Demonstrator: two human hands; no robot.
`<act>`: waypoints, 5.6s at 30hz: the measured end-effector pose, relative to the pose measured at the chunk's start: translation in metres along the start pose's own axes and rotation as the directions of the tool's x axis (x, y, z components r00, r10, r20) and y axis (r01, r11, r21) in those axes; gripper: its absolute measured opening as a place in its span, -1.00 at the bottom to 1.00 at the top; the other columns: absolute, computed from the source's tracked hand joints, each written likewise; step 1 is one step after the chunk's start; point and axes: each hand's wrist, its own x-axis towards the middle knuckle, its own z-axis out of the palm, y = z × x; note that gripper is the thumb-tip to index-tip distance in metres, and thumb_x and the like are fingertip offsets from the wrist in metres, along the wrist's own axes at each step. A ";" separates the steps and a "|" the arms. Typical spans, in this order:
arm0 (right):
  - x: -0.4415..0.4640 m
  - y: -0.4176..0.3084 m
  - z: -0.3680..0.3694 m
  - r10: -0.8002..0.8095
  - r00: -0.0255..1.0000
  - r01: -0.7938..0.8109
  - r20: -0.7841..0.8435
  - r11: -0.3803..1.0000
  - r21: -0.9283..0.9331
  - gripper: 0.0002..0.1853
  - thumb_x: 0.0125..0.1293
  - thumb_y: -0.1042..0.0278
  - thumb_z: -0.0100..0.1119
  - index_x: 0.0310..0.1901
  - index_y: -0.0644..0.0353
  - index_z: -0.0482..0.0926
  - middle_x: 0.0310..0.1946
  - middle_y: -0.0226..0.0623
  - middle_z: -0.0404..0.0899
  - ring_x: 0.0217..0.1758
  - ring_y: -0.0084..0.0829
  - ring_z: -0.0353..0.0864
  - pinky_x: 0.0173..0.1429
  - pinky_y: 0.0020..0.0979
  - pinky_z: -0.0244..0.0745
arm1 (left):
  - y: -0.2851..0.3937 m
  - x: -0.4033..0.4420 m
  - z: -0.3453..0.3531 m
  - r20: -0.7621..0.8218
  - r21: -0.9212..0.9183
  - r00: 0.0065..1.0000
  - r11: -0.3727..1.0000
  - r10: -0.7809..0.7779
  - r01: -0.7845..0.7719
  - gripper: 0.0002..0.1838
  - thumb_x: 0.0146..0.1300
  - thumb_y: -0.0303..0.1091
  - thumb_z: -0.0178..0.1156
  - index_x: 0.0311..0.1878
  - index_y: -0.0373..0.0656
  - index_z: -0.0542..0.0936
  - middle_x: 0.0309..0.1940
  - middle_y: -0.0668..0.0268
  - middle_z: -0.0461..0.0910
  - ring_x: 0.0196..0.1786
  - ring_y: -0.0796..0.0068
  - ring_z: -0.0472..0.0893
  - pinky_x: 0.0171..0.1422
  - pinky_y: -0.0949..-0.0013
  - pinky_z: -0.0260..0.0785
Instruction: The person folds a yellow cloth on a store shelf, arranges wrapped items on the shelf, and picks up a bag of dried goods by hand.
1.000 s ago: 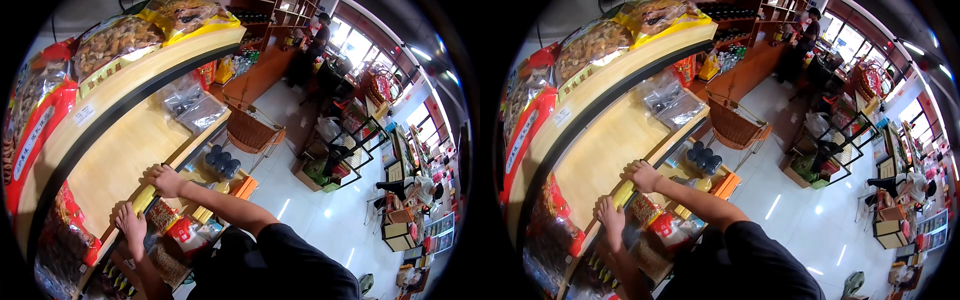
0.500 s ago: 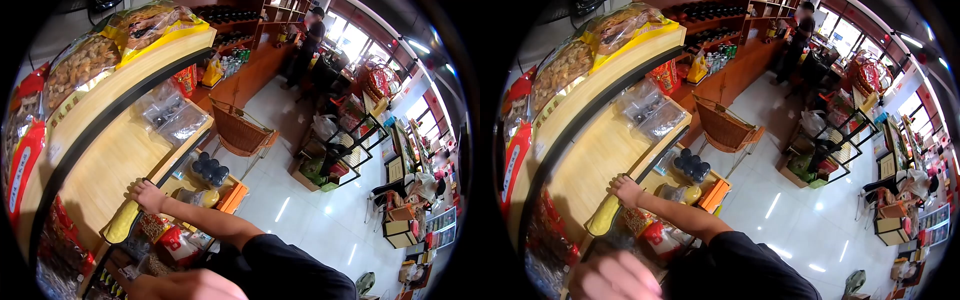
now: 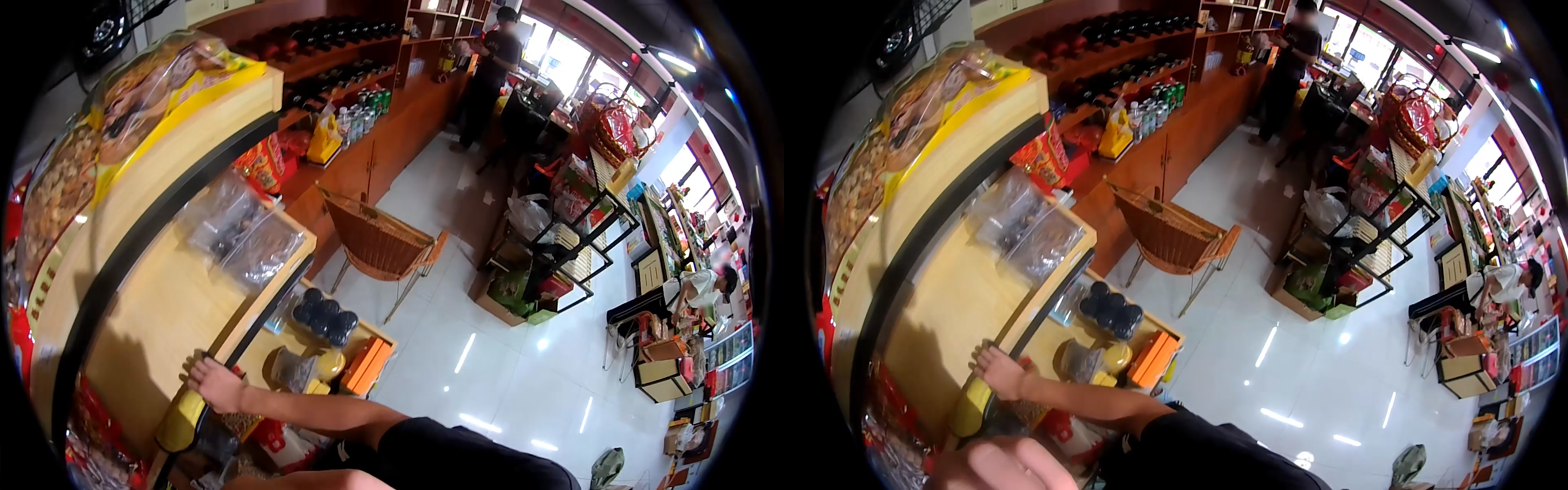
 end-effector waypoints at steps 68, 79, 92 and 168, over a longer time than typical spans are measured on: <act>0.172 0.152 0.076 0.404 0.832 -0.337 0.381 0.913 -0.230 -0.32 0.52 -0.14 -0.46 0.55 0.03 0.03 0.60 -0.15 -0.13 0.67 -0.12 -0.30 0.64 -0.06 -0.51 | -0.098 -0.249 -0.444 -0.826 0.563 0.471 -0.390 -0.311 0.729 -0.10 0.42 0.29 -0.16 0.59 -0.09 -0.15 0.59 -0.04 -0.26 0.63 0.00 -0.32 0.62 -0.02 -0.47; 0.145 0.117 0.043 0.501 0.752 -0.372 0.428 0.859 -0.352 -0.29 0.52 -0.16 -0.45 0.59 -0.04 -0.16 0.62 -0.12 -0.35 0.67 -0.12 -0.46 0.62 -0.05 -0.60 | -0.115 -0.279 -0.413 -0.950 0.310 0.250 -0.663 -0.187 0.682 -0.04 0.36 0.33 -0.13 0.59 -0.08 -0.16 0.61 0.06 -0.35 0.63 0.05 -0.36 0.63 0.02 -0.52; 0.099 0.092 0.022 0.514 0.712 -0.400 0.478 0.857 -0.326 -0.29 0.53 -0.15 -0.46 0.58 0.00 -0.16 0.62 -0.09 -0.36 0.67 -0.12 -0.46 0.63 -0.09 -0.55 | -0.126 -0.297 -0.369 -0.963 0.265 0.221 -0.675 -0.153 0.688 -0.04 0.34 0.38 -0.15 0.59 -0.03 -0.16 0.60 0.03 -0.36 0.62 0.00 -0.33 0.63 -0.04 -0.51; 0.041 0.125 -0.034 0.250 0.965 -0.262 0.079 0.911 0.320 -0.77 0.03 0.62 0.13 -0.34 0.13 0.73 -0.33 -0.09 0.65 -0.15 -0.05 0.62 0.08 -0.15 0.54 | -0.038 -0.326 -0.300 -0.652 0.716 0.756 -0.286 0.052 0.637 -0.89 -0.11 -0.60 0.17 -0.54 -0.12 0.56 -0.49 0.24 0.56 -0.33 0.19 0.56 -0.06 0.19 0.35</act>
